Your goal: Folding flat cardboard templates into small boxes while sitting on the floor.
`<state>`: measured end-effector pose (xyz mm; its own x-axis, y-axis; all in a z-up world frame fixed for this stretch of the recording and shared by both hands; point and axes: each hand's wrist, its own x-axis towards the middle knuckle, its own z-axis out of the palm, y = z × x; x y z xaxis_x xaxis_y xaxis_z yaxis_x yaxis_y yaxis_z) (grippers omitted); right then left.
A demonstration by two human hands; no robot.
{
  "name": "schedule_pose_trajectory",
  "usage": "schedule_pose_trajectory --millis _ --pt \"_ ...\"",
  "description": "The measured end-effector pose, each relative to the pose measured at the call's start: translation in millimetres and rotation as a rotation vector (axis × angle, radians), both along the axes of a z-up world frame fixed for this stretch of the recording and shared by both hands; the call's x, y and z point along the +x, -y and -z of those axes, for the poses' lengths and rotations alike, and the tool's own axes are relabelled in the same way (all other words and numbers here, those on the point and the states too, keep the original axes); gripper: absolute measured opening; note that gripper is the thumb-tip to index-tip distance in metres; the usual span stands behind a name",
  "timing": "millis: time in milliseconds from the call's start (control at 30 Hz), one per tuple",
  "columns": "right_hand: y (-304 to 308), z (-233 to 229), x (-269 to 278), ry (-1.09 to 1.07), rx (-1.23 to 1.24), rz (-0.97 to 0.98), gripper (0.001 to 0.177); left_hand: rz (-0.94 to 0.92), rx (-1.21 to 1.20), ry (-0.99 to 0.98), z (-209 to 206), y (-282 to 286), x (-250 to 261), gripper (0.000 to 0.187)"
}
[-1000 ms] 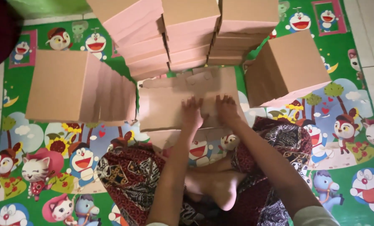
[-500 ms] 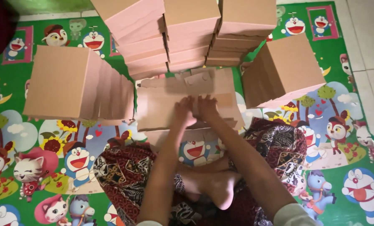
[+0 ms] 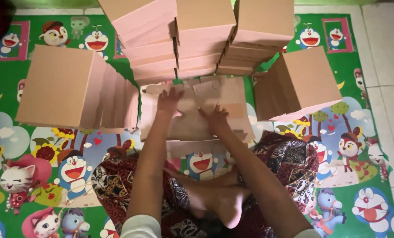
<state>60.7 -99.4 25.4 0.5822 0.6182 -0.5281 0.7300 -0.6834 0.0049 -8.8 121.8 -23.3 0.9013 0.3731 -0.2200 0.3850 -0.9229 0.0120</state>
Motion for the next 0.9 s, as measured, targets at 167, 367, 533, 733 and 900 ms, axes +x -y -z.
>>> schedule_pose_trajectory --millis 167,367,533,733,900 --pt "1 3 1 0.028 -0.012 -0.036 0.125 0.125 0.032 -0.009 28 -20 4 0.11" --pt "5 8 -3 0.029 0.051 -0.018 0.13 0.239 0.089 0.047 -70 3 -46 0.06" --pt "8 28 0 0.069 0.108 -0.024 0.127 0.279 -0.02 0.053 -66 13 -77 0.062" --pt "8 11 -4 0.054 0.135 -0.031 0.139 0.214 -0.106 0.054 -47 31 -92 0.083" --pt "5 -5 -5 -0.022 0.097 0.023 0.133 0.067 -0.155 0.027 -52 58 -83 0.089"
